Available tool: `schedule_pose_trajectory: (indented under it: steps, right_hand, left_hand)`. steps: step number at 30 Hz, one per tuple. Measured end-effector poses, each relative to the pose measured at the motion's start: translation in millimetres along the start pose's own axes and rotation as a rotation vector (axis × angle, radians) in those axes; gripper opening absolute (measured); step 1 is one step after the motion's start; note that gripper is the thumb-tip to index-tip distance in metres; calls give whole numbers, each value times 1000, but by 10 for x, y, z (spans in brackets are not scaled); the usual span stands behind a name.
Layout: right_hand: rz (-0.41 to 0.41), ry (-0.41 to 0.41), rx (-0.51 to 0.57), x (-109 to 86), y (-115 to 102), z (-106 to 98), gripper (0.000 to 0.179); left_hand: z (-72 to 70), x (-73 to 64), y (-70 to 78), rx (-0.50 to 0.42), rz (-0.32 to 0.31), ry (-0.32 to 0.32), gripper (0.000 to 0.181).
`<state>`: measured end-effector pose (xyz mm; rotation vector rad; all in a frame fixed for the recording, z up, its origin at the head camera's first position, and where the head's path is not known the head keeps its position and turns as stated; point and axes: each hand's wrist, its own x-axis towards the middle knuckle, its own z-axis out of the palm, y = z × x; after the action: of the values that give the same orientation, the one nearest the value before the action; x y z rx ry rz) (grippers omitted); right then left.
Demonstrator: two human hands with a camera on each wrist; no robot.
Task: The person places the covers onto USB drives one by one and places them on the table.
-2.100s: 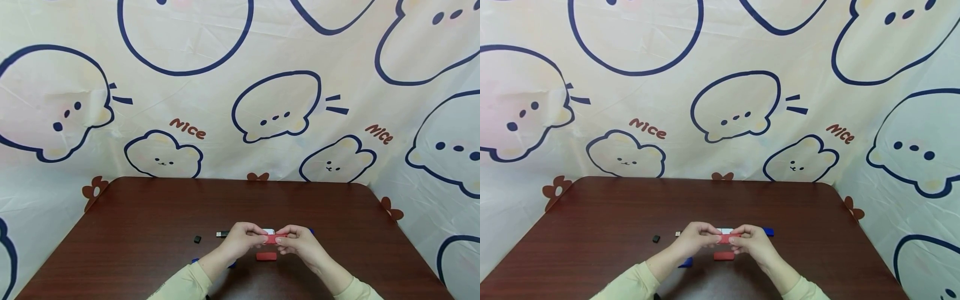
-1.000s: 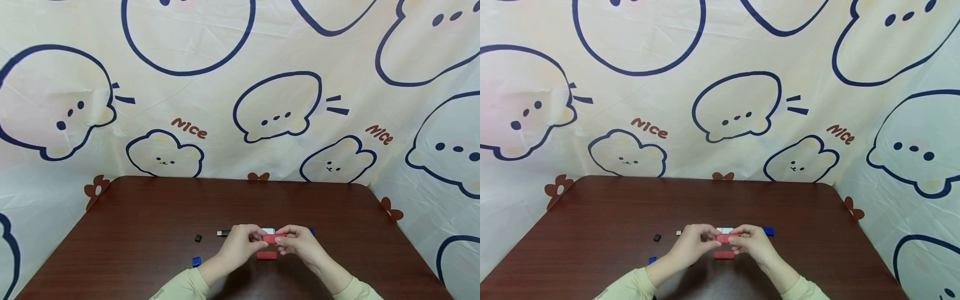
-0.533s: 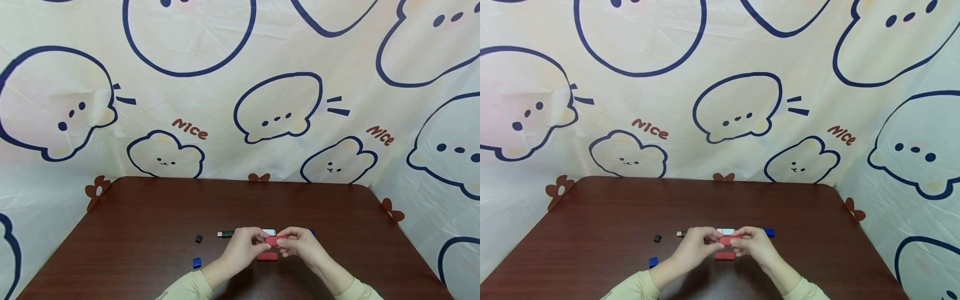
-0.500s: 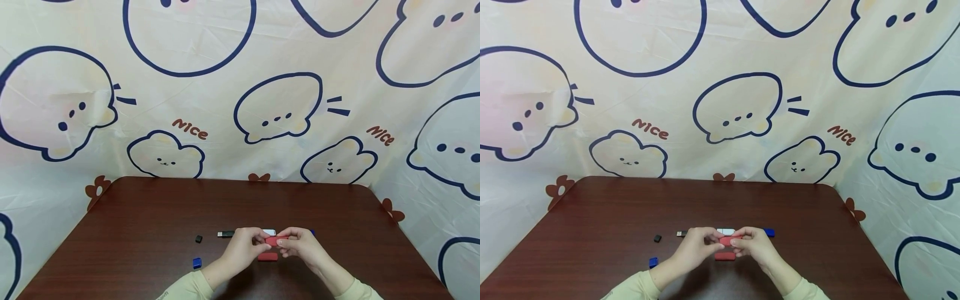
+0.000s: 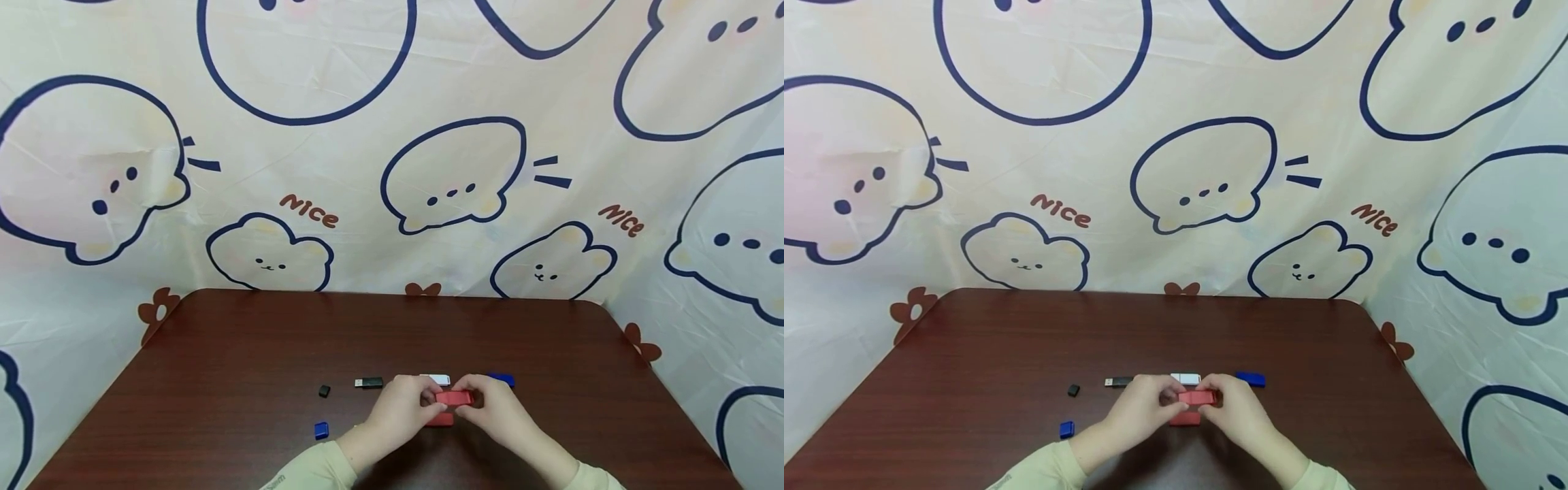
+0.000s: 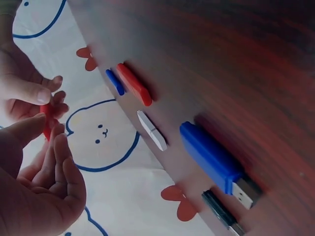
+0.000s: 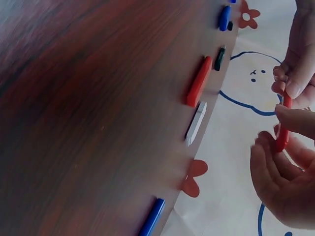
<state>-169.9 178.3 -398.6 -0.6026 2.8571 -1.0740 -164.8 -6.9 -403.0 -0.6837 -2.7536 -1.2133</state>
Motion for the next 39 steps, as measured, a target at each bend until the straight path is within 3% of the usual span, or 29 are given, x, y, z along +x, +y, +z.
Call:
schedule_pose_trajectory:
  steps: [4, 7, 10, 14, 20, 27, 39]
  right_hand:
    - [-28, 112, -206, -46, -3, 6, 21]
    - [-30, 172, -296, -66, 34, 8, 24]
    - [-24, 182, -334, -83, 89, -14, 24]
    - [11, 138, -350, -122, 176, -86, 23]
    - [49, 119, -405, -190, 317, -179, 22]
    - [147, 103, -464, -256, 442, -234, 25]
    - [213, 13, -504, -254, 673, -284, 23]
  left_hand:
    - [70, 35, 29, 224, 92, 47, 7]
    - [147, 70, 53, 386, 170, 104, 8]
    - [229, 102, 93, 498, 212, 134, 10]
    - [349, 146, 159, 609, 220, 132, 15]
    - [507, 234, 286, 698, 196, 59, 25]
    - [685, 337, 384, 745, 166, -40, 19]
    - [998, 461, 453, 811, 77, -73, 13]
